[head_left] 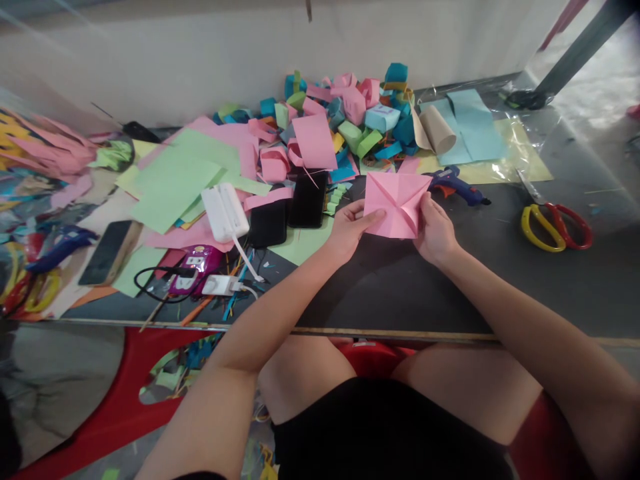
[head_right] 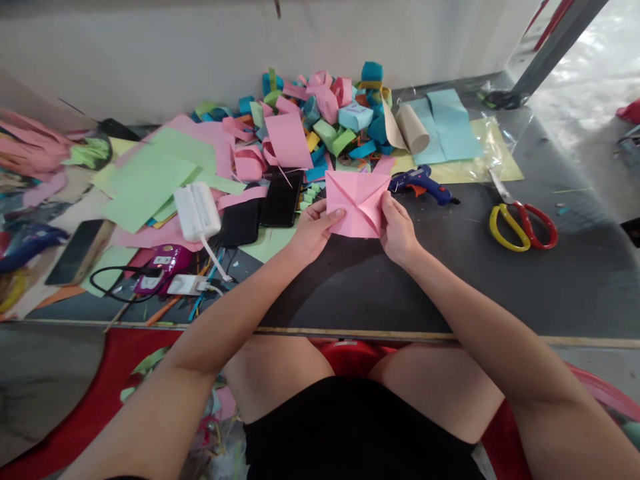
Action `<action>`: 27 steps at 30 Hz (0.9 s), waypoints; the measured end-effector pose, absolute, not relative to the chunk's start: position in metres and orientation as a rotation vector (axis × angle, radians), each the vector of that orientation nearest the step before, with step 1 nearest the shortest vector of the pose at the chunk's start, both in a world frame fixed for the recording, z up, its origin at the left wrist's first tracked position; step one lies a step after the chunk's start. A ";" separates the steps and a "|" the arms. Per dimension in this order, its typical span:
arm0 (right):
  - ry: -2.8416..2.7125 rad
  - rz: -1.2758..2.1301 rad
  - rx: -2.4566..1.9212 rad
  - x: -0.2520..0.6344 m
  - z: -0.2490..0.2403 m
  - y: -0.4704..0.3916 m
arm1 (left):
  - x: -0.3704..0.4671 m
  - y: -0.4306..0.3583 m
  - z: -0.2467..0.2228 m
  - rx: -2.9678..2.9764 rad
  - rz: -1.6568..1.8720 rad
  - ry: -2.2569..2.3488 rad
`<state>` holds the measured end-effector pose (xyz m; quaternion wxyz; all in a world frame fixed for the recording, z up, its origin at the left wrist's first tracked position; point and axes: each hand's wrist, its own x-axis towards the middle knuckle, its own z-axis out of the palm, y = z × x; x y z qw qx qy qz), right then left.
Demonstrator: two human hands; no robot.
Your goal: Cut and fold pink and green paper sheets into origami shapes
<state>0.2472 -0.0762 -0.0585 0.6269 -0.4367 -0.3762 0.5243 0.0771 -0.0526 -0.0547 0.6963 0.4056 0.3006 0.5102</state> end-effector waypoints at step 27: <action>-1.061 1.145 -0.949 0.242 -0.046 -0.084 | 0.075 -0.057 -0.043 1.033 1.294 0.743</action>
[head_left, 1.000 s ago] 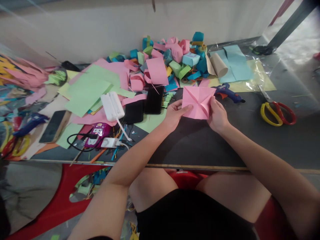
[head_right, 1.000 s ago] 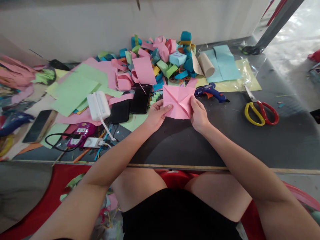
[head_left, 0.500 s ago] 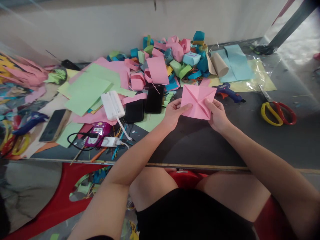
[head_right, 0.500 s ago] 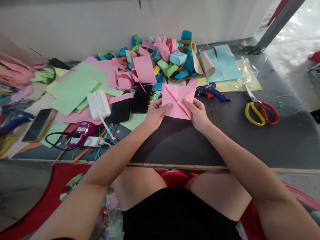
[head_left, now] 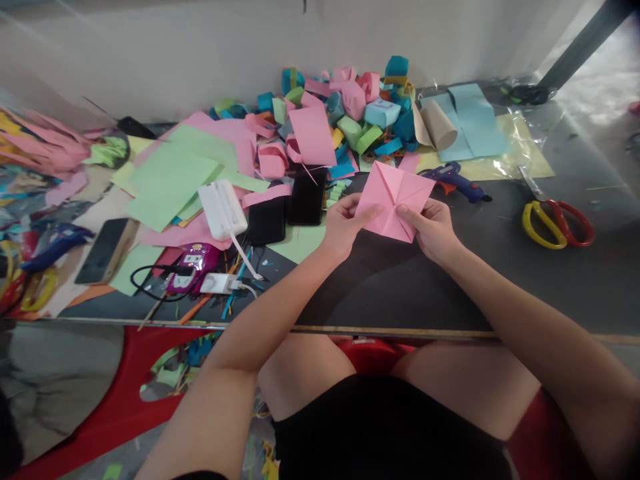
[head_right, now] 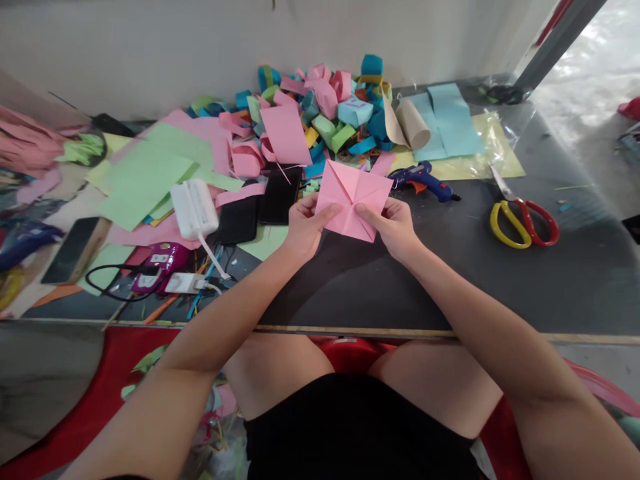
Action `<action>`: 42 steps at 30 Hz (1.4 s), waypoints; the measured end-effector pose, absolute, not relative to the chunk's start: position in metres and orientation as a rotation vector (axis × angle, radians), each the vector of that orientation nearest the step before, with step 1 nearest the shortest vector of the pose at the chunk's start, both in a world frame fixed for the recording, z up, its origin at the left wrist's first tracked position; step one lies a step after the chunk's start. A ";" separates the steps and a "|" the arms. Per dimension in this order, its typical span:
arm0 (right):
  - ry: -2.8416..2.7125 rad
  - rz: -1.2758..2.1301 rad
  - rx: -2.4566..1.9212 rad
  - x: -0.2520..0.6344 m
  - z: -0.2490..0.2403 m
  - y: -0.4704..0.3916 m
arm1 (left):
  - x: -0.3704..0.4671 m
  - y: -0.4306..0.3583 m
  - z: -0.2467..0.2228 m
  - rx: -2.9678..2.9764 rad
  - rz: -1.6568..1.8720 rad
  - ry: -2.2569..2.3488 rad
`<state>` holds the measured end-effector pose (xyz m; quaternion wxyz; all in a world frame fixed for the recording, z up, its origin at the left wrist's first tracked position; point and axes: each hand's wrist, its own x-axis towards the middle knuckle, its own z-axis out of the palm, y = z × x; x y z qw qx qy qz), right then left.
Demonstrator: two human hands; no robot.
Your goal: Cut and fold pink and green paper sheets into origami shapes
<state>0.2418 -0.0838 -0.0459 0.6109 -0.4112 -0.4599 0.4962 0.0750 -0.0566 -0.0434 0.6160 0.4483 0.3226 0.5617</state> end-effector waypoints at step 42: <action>-1.071 1.114 -0.999 0.242 -0.047 -0.087 | 0.074 -0.059 -0.044 1.119 1.305 0.804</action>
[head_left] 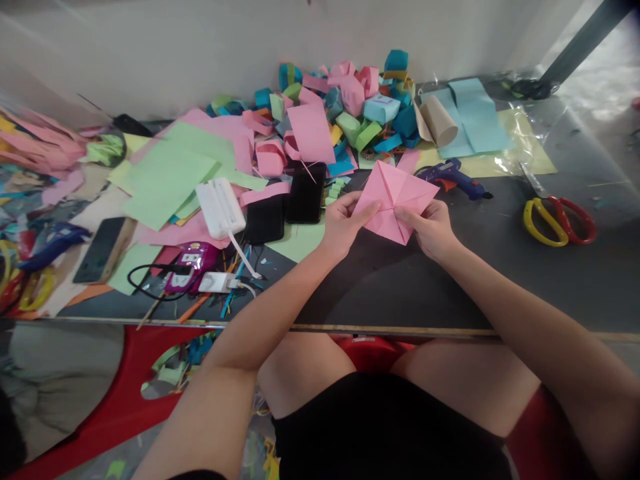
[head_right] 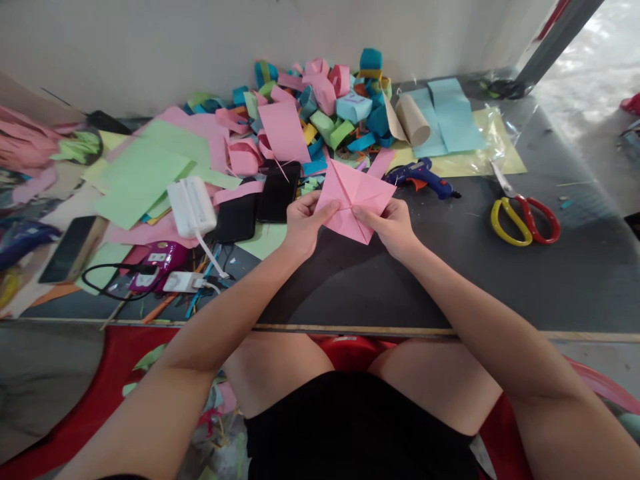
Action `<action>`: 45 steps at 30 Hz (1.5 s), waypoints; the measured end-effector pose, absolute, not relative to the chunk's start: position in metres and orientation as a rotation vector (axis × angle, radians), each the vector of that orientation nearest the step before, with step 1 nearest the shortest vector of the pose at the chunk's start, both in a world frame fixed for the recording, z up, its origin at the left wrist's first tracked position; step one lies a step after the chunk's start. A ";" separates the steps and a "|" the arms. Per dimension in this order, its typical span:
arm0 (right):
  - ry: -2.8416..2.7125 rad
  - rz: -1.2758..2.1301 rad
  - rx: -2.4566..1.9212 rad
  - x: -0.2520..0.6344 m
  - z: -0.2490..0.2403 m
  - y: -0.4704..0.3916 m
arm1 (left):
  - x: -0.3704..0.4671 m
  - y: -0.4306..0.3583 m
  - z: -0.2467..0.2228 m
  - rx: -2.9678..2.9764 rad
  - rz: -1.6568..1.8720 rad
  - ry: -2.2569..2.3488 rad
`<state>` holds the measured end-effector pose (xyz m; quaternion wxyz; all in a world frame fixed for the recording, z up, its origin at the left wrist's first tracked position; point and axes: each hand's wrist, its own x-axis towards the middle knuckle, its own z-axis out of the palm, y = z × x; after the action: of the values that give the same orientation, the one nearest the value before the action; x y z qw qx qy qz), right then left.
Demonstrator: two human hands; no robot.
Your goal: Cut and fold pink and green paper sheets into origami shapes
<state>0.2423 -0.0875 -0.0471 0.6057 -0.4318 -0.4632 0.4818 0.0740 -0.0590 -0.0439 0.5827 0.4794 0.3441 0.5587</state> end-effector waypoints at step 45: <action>-1.199 1.018 -1.401 0.249 -0.045 -0.083 | 0.047 -0.037 -0.045 2.433 1.173 1.010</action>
<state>0.2490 -0.0832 -0.0454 0.4948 -0.5779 -0.4946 0.4201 0.0472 -0.0368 -0.0445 0.1286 0.8366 0.3474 0.4035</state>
